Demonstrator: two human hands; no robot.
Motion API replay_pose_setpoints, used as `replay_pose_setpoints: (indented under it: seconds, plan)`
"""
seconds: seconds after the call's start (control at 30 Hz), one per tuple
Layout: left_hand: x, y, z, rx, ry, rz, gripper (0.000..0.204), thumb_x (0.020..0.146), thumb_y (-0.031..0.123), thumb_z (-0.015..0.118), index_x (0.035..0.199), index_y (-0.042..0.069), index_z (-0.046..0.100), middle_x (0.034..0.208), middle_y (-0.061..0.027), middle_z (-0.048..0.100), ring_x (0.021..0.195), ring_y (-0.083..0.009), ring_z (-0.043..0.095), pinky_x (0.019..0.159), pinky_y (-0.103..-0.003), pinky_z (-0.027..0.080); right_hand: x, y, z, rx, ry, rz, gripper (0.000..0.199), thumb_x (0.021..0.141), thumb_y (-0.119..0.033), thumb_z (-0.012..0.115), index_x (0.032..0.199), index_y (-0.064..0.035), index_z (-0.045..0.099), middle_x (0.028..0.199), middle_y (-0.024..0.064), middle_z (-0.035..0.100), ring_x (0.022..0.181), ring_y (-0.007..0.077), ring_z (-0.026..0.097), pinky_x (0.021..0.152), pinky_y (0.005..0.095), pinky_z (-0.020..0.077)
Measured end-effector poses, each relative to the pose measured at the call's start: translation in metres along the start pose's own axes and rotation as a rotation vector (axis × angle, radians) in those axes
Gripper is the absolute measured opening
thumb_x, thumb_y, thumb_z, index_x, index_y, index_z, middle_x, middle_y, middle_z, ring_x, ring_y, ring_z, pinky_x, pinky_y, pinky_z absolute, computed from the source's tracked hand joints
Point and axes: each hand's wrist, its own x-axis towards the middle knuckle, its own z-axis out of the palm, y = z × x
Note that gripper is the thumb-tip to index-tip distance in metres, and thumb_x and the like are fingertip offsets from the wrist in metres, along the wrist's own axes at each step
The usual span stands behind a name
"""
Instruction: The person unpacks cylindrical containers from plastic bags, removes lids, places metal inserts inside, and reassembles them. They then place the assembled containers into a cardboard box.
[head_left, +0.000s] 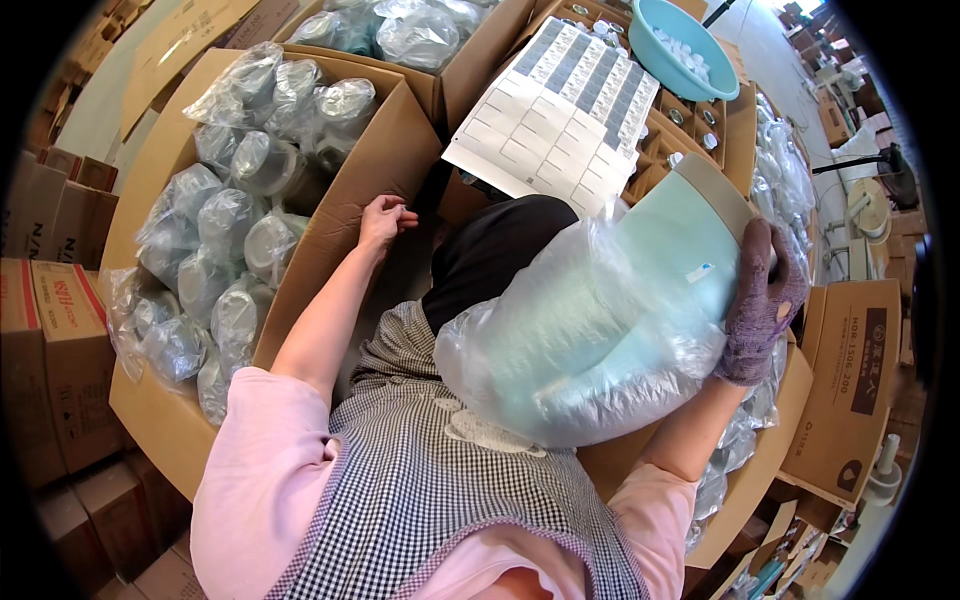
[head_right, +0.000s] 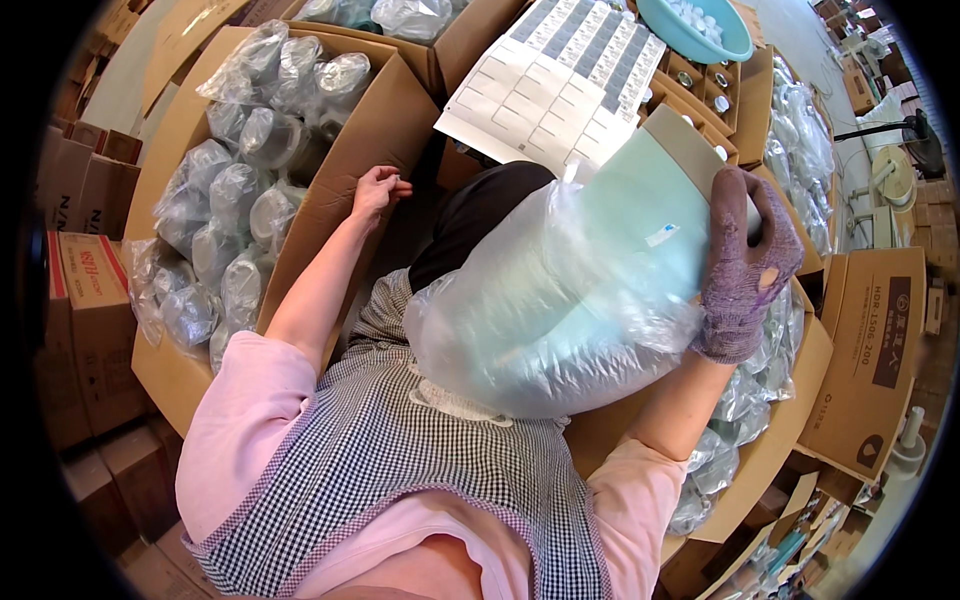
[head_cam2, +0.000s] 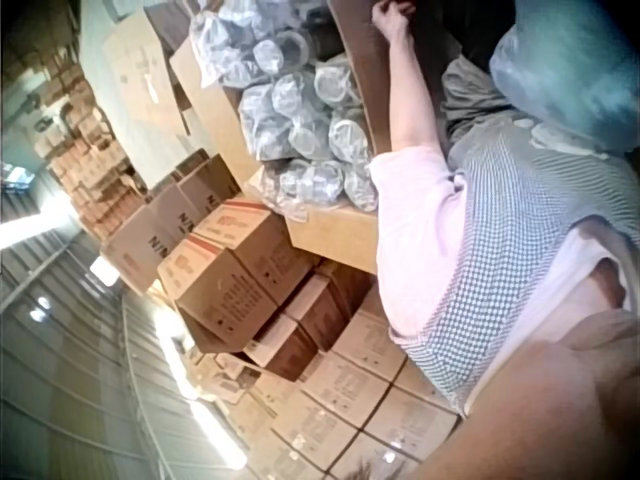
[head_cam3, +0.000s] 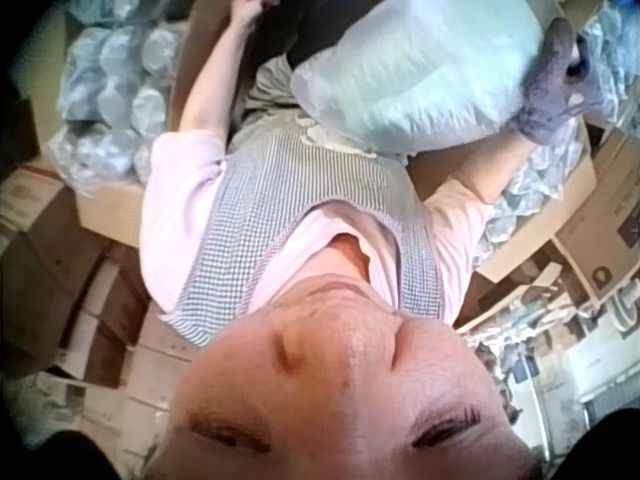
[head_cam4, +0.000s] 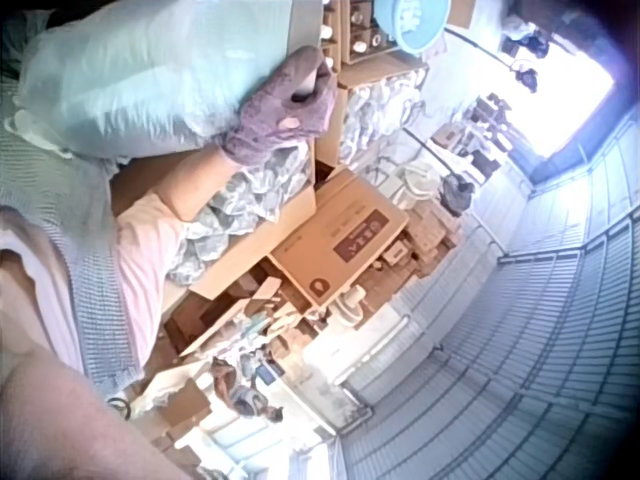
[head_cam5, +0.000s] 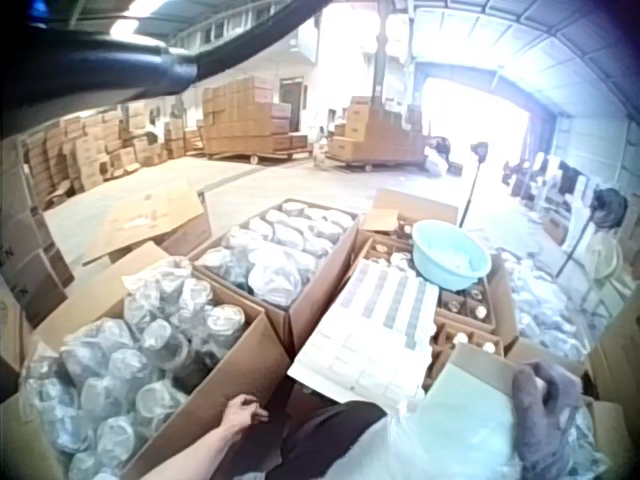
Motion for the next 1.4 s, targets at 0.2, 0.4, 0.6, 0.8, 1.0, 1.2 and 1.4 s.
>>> replay_pose_setpoints:
  seconds: [0.2,0.4,0.6,0.8,1.0,1.2,1.4]
  plan:
    - [0.01,-0.017,0.0,0.85,0.119,0.64,0.02,0.085,0.003,0.062,0.105,0.004,0.061,0.091,-0.0194,0.068,0.091,-0.0373,0.067,0.08,-0.047,0.053,0.0,-0.007,0.002,0.057,-0.001,0.008,0.043,0.091,-0.03,0.068,0.112,0.0074,0.067,0.103,0.0183,0.07,0.093,0.0208,0.063,0.088,0.0345,0.0477]
    - [0.031,-0.025,-0.007,1.069,0.134,0.615,0.021,0.089,0.026,0.062,0.096,0.006,0.066,0.093,-0.0212,0.068,0.092,-0.0406,0.066,0.08,-0.049,0.053,0.003,-0.008,0.003,0.097,-0.021,0.017,0.042,0.091,-0.029,0.068,0.111,0.0075,0.067,0.103,0.0167,0.07,0.093,0.0192,0.062,0.086,0.0336,0.0479]
    - [0.026,0.004,0.042,0.906,0.025,0.287,0.057,0.089,0.052,0.064,0.12,0.004,0.059,0.104,-0.0265,0.068,0.102,-0.0447,0.063,0.096,-0.048,0.048,0.002,-0.006,0.002,0.061,-0.029,0.056,0.04,0.093,-0.028,0.066,0.11,0.0075,0.067,0.093,0.0113,0.068,0.085,0.014,0.058,0.082,0.0299,0.0473]
    - [0.074,-0.002,0.081,0.499,-0.048,0.536,0.071,0.07,0.042,0.087,0.124,0.004,0.061,0.1,-0.0129,0.071,0.094,-0.0277,0.067,0.09,-0.04,0.05,0.005,0.001,0.006,0.112,0.039,-0.049,0.03,0.089,-0.027,0.071,0.095,0.0028,0.07,0.073,0.0016,0.06,0.069,0.009,0.051,0.064,0.025,0.0423]
    - [0.135,-0.034,0.055,0.427,-0.145,0.514,0.039,0.071,0.02,0.086,0.105,0.005,0.072,0.085,-0.0071,0.073,0.081,-0.0179,0.067,0.078,-0.036,0.054,0.012,-0.01,0.007,0.11,0.014,-0.101,0.028,0.087,-0.025,0.072,0.094,0.0022,0.072,0.082,0.0123,0.07,0.076,0.0173,0.063,0.074,0.0311,0.0487]
    - [-0.013,0.074,0.086,0.794,-0.056,0.704,0.034,0.085,0.005,0.072,0.118,0.0,0.065,0.101,-0.0146,0.071,0.092,-0.0186,0.069,0.08,-0.033,0.055,0.012,0.011,0.003,-0.007,0.044,-0.327,0.017,0.086,-0.017,0.07,0.098,-0.0053,0.073,0.081,0.0125,0.068,0.074,0.0265,0.065,0.07,0.0364,0.0503]
    - [-0.277,0.176,0.112,0.643,-0.733,1.073,0.059,0.086,0.018,0.074,0.128,-0.01,0.043,0.136,-0.0309,0.048,0.116,-0.0447,0.058,0.093,-0.041,0.051,0.021,0.014,0.01,-0.305,0.064,-0.759,0.033,0.086,-0.012,0.062,0.118,-0.0147,0.065,0.078,0.0089,0.058,0.071,0.0284,0.061,0.063,0.0399,0.0477]
